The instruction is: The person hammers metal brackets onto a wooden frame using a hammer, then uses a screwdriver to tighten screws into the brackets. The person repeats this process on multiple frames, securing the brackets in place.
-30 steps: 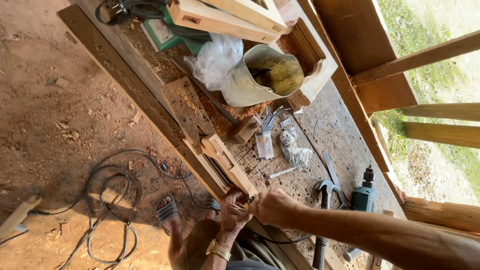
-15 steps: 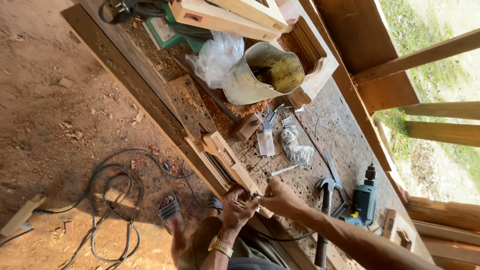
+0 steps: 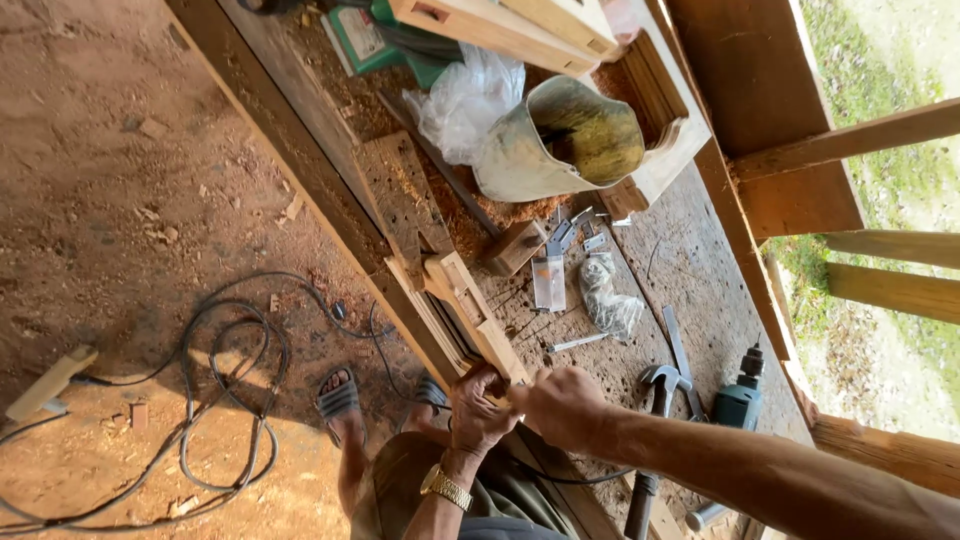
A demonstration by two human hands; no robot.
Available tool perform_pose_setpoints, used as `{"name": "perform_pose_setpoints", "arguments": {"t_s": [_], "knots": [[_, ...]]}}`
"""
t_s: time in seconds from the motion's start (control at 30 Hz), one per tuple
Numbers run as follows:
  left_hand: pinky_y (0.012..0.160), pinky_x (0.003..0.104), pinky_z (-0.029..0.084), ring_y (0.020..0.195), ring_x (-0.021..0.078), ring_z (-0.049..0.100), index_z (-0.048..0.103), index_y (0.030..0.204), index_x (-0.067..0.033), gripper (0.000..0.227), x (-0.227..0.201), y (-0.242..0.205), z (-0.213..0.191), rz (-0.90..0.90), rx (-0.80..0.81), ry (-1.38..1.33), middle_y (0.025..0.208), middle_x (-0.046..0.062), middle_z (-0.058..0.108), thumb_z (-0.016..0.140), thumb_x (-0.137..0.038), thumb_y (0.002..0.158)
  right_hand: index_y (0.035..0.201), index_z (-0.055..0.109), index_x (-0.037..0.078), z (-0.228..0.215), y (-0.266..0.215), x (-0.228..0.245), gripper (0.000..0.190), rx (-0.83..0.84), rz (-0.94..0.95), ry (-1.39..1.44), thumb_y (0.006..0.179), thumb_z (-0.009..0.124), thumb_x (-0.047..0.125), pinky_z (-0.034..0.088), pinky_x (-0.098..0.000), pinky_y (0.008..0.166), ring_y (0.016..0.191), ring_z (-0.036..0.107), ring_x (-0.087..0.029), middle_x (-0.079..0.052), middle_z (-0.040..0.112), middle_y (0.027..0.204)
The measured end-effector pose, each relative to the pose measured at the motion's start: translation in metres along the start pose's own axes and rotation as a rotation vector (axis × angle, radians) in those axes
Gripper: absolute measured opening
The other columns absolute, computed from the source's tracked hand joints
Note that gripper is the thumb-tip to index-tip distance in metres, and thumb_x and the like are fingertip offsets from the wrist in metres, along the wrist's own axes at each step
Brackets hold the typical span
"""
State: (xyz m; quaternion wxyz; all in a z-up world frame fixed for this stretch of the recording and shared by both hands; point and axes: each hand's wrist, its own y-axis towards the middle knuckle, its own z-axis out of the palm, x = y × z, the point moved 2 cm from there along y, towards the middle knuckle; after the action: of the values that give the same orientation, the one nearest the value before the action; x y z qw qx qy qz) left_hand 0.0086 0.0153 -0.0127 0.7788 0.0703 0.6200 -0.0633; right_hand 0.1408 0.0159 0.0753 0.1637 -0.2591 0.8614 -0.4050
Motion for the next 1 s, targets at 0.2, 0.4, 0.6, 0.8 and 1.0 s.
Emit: {"name": "perform_pose_setpoints", "arguments": {"t_s": [0.2, 0.4, 0.6, 0.8, 1.0], "knots": [[0.05, 0.028, 0.047, 0.056, 0.0119, 0.054, 0.067, 0.074, -0.0103, 0.041, -0.014, 0.006, -0.005, 0.0, -0.031, 0.014, 0.07, 0.0, 0.065, 0.073, -0.051, 0.078, 0.099, 0.073, -0.001, -0.011, -0.004, -0.011, 0.008, 0.004, 0.996, 1.603, 0.096, 0.073, 0.007, 0.035, -0.0197, 0.038, 0.051, 0.047, -0.012, -0.01, 0.064, 0.078], [0.045, 0.03, 0.042, 0.053, 0.0109, 0.049, 0.064, 0.076, -0.0091, 0.062, -0.006, 0.001, -0.005, 0.095, -0.022, 0.174, 0.068, 0.0, 0.059, 0.064, -0.071, 0.081, 0.118, 0.044, 0.007, -0.03, -0.008, -0.01, 0.065, 0.047, 0.577, 1.018, 0.08, 0.091, 0.031, 0.065, -0.0298, 0.055, 0.081, 0.07, -0.024, -0.017, 0.066, 0.108], [0.063, 0.028, 0.056, 0.069, 0.0138, 0.062, 0.072, 0.09, -0.0042, 0.019, -0.042, 0.011, -0.01, 0.065, 0.025, -0.233, 0.085, 0.005, 0.073, 0.073, -0.013, 0.073, 0.101, 0.059, 0.004, -0.003, -0.014, 0.014, 0.026, -0.238, -0.082, -0.576, 0.109, 0.055, 0.027, 0.031, -0.0246, 0.03, 0.045, 0.041, -0.011, -0.008, 0.057, 0.069], [0.08, 0.032, 0.061, 0.084, 0.0172, 0.069, 0.072, 0.105, -0.0046, 0.046, -0.023, 0.007, -0.006, 0.049, 0.055, -0.457, 0.1, 0.007, 0.074, 0.082, -0.041, 0.079, 0.098, 0.045, 0.015, 0.005, -0.002, 0.002, 0.016, -0.047, -0.157, -0.307, 0.111, 0.054, 0.017, 0.036, -0.0277, 0.027, 0.043, 0.038, -0.012, -0.002, 0.048, 0.064], [0.051, 0.025, 0.048, 0.055, 0.011, 0.051, 0.062, 0.07, -0.0147, 0.018, -0.009, 0.006, -0.008, 0.001, -0.018, -0.029, 0.066, -0.002, 0.062, 0.077, -0.024, 0.072, 0.102, 0.071, 0.004, -0.011, 0.0, -0.011, 0.008, 0.099, 0.925, 1.445, 0.098, 0.067, 0.009, 0.033, -0.0203, 0.034, 0.046, 0.043, -0.011, -0.006, 0.056, 0.073]]}}
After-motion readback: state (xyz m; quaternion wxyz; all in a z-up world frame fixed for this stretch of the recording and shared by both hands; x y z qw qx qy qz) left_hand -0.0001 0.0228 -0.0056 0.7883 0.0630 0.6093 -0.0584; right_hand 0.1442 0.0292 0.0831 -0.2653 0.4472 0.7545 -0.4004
